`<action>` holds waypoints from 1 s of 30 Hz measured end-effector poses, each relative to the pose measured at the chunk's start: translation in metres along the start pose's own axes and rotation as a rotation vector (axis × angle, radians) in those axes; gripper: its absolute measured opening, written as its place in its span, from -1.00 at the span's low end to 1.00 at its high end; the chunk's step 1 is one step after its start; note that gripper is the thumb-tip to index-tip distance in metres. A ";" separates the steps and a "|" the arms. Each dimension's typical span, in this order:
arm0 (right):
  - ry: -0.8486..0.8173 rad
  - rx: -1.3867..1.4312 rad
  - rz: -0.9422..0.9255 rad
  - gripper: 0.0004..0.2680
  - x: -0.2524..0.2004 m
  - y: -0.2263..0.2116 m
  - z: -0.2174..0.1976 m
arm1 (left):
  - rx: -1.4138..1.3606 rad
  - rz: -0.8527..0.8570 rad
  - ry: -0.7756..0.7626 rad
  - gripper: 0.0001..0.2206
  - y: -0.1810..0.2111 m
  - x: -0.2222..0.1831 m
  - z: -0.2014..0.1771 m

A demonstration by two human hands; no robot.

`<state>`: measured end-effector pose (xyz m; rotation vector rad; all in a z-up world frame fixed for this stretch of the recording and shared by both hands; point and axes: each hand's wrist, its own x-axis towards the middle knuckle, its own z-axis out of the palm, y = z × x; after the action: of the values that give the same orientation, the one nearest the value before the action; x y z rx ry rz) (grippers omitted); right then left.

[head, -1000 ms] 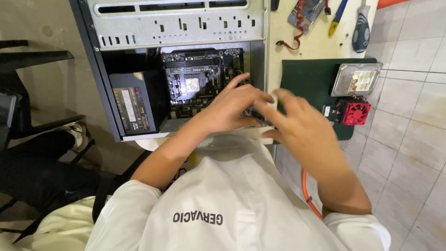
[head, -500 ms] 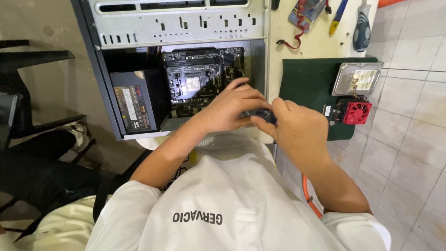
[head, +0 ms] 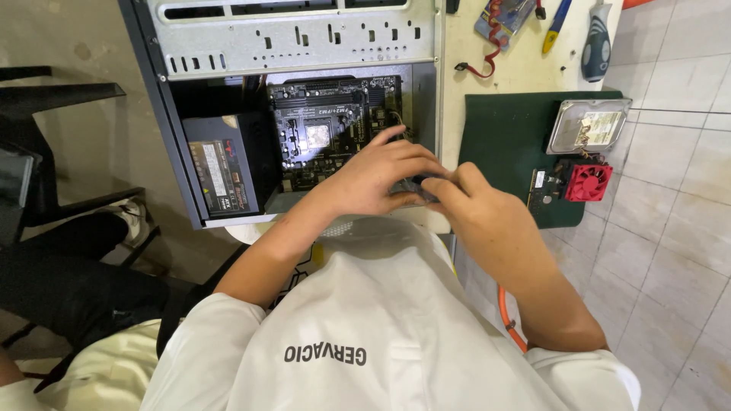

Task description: Installing a motherboard into a computer case by fastening it with screws using a screwdriver.

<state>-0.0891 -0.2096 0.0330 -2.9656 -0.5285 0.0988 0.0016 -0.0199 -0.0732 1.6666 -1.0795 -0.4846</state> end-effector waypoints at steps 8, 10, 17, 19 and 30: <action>0.091 -0.019 0.049 -0.74 0.002 -0.005 0.016 | -0.012 -0.006 -0.024 -0.62 -0.007 -0.010 -0.003; 0.067 -0.102 0.000 -0.73 0.004 -0.001 0.013 | -0.020 -0.003 -0.040 -0.58 -0.005 -0.011 -0.002; -0.184 0.278 -0.130 -0.82 0.007 0.010 -0.002 | 0.010 -0.022 0.004 -0.59 -0.014 -0.013 0.004; -0.160 0.230 -0.153 -0.89 0.009 0.003 -0.006 | 0.001 -0.049 -0.021 -0.47 -0.011 -0.012 -0.004; -0.036 0.098 0.021 -0.75 -0.003 -0.011 0.026 | 0.125 -0.171 0.019 -0.61 -0.014 -0.031 -0.037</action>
<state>-0.0976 -0.1969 0.0090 -2.8792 -0.4826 0.1752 0.0193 0.0272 -0.0781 1.8804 -0.9745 -0.5185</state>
